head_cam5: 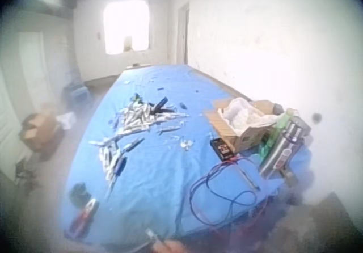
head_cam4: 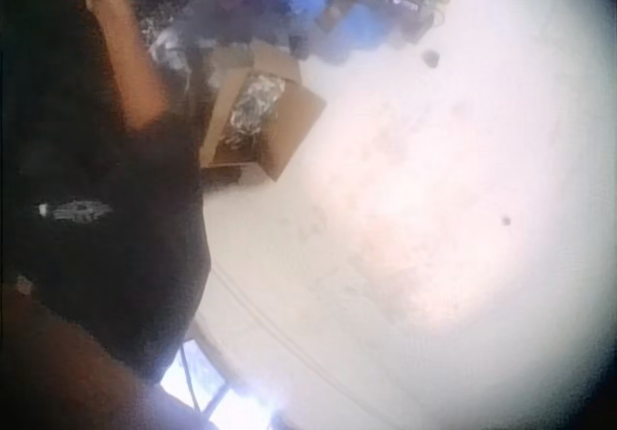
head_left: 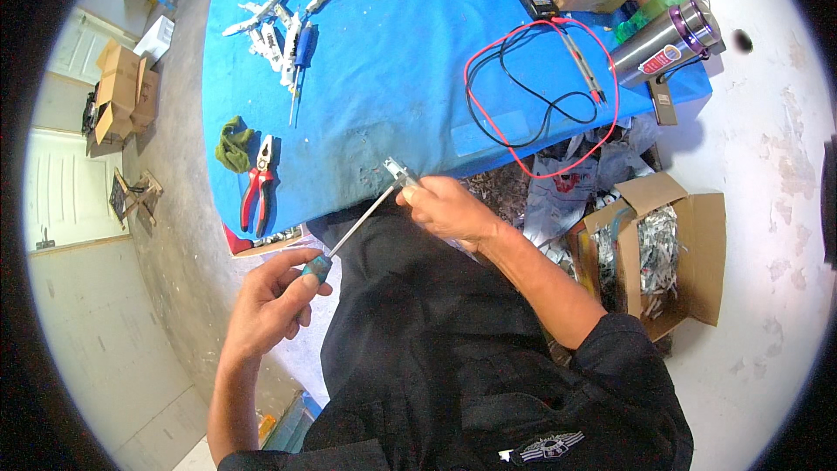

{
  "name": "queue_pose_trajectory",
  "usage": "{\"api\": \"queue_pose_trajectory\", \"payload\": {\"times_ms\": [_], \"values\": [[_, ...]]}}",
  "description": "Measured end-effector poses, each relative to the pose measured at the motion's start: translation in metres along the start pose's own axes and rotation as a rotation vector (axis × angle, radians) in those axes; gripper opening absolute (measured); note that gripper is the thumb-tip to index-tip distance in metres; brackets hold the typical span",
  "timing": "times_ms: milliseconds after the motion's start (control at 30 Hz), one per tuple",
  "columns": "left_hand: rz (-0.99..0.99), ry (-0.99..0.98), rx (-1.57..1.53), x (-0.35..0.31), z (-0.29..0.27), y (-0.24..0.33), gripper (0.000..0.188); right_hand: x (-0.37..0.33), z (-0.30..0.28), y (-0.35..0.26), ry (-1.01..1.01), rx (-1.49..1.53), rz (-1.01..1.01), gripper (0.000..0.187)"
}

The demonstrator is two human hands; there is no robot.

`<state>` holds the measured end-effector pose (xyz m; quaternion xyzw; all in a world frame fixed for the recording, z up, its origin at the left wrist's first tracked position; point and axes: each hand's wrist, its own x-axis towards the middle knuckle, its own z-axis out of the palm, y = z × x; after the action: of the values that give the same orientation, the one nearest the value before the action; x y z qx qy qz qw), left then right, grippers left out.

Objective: The person assembles small metal components by hand, using pliers to hold pieces and a screwdriver to tighten screws, picking various parts from nearby boxes on a blue-covered table.

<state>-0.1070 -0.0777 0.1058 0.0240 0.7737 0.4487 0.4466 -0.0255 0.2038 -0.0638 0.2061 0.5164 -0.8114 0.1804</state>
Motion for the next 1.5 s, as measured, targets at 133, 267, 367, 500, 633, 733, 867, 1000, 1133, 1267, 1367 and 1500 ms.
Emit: {"api": "queue_pose_trajectory", "payload": {"times_ms": [133, 267, 367, 500, 633, 733, 867, 1000, 1133, 1267, 1367, 1500], "values": [[-0.022, -0.024, -0.013, 0.003, -0.004, -0.002, 0.044, -0.002, -0.004, -0.010, -0.155, 0.118, 0.112, 0.035], [-0.031, -0.055, -0.017, 0.010, -0.010, -0.008, 0.045, 0.005, -0.004, -0.004, -0.126, 0.037, 0.106, 0.037], [-0.036, -0.037, 0.073, 0.009, -0.014, -0.007, 0.043, 0.011, -0.001, 0.009, 0.029, -0.361, -0.118, 0.041], [0.275, 0.030, 0.434, 0.011, -0.015, -0.003, 0.038, 0.007, 0.012, 0.008, 0.222, -0.683, -0.297, 0.045], [0.424, 0.129, 0.665, 0.002, -0.003, 0.010, 0.040, 0.002, 0.020, 0.007, 0.321, -0.809, -0.281, 0.043], [0.432, 0.154, 0.782, -0.005, 0.002, 0.015, 0.042, 0.001, 0.024, 0.009, 0.366, -0.858, -0.300, 0.042], [0.503, 0.171, 0.925, -0.009, 0.007, 0.015, 0.044, -0.002, 0.032, 0.005, 0.426, -0.923, -0.255, 0.041], [0.431, 0.175, 0.693, -0.009, 0.006, 0.004, 0.039, -0.004, 0.036, 0.002, 0.454, -0.964, -0.256, 0.041], [0.335, 0.132, 0.527, -0.009, 0.002, 0.006, 0.034, 0.001, 0.036, 0.011, 0.485, -0.906, -0.263, 0.042], [0.177, 0.077, 0.401, -0.010, -0.004, -0.001, 0.035, 0.007, 0.031, 0.022, 0.482, -0.820, -0.312, 0.042], [0.267, 0.103, 0.375, -0.009, -0.004, -0.016, 0.044, 0.007, 0.032, 0.020, 0.474, -0.785, -0.321, 0.041], [0.199, 0.109, 0.378, -0.012, -0.003, -0.008, 0.037, 0.001, 0.034, 0.011, 0.467, -0.784, -0.260, 0.033]]}}
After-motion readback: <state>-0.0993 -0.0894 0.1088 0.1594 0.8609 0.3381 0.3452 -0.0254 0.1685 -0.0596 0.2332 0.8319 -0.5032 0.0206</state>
